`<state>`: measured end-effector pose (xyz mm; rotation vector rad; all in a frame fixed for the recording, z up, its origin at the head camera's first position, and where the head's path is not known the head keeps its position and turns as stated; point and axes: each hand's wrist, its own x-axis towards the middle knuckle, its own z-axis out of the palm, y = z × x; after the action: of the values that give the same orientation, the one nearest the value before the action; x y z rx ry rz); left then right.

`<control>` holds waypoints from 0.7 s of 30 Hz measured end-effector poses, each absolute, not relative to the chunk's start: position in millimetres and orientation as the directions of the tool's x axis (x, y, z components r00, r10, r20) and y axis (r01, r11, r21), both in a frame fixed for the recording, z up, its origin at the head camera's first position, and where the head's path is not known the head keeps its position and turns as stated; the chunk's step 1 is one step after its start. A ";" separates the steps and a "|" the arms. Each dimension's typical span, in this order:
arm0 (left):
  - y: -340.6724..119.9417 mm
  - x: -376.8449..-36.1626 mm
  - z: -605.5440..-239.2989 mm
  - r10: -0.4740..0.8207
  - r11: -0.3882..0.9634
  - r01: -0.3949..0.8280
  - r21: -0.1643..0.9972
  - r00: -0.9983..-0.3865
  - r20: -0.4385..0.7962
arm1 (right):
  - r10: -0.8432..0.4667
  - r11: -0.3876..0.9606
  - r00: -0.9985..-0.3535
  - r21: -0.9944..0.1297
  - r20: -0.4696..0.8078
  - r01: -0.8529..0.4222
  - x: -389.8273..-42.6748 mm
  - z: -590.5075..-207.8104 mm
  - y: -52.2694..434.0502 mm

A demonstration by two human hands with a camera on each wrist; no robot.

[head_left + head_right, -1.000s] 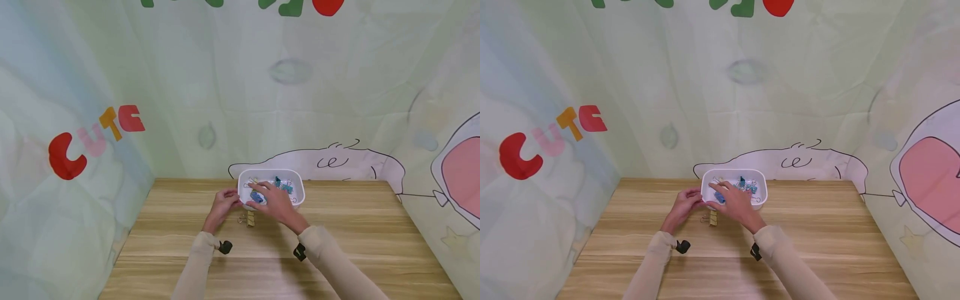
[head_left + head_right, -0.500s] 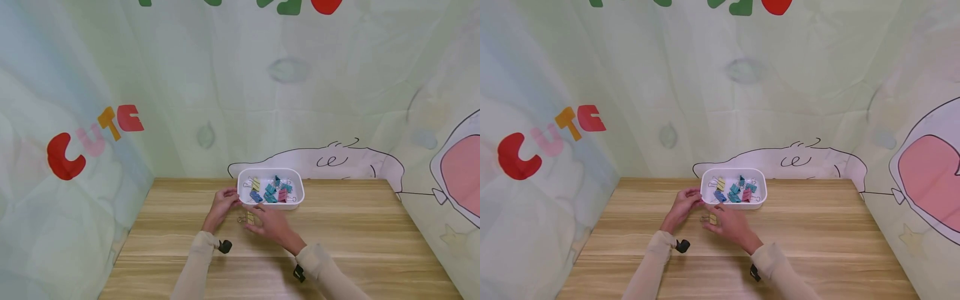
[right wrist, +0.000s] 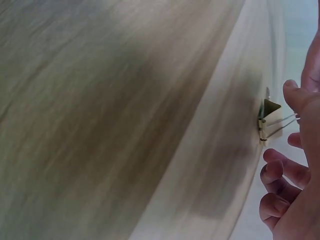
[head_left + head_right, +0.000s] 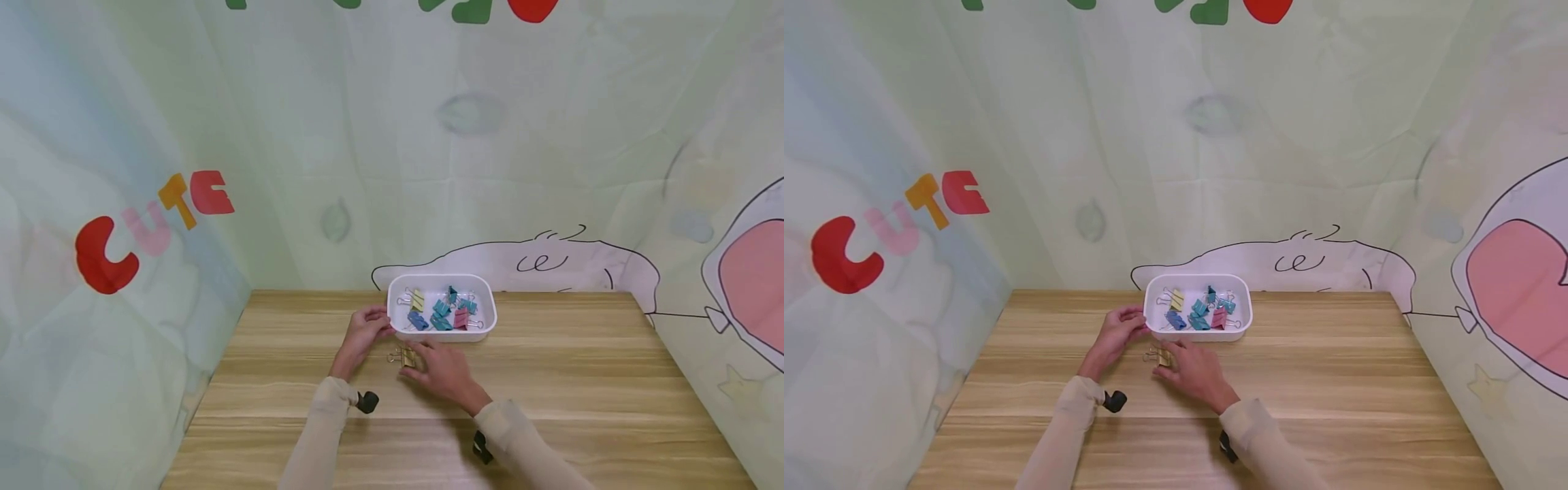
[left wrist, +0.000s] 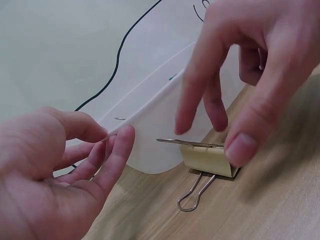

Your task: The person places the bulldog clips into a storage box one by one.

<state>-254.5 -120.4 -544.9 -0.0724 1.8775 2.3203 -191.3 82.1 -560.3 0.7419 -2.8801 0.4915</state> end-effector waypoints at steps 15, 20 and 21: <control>-120.3 -254.3 -544.1 0.087 -0.192 -0.162 0.968 -0.985 -0.148 | -0.394 0.842 -0.875 -0.270 0.282 -0.466 -194.7 -576.2 68.0; -120.6 -254.4 -543.9 0.087 -0.192 -0.165 0.968 -0.985 -0.150 | -0.399 0.818 -0.863 -0.304 0.311 -0.488 -193.9 -579.4 71.6; -120.6 -254.3 -544.0 0.086 -0.188 -0.166 0.968 -0.985 -0.153 | -0.398 0.815 -0.862 -0.311 0.313 -0.489 -193.6 -580.2 72.6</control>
<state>-254.3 -120.6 -544.0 -0.0952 1.8876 2.3010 -193.6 72.6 -580.2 0.6864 -2.7665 0.5664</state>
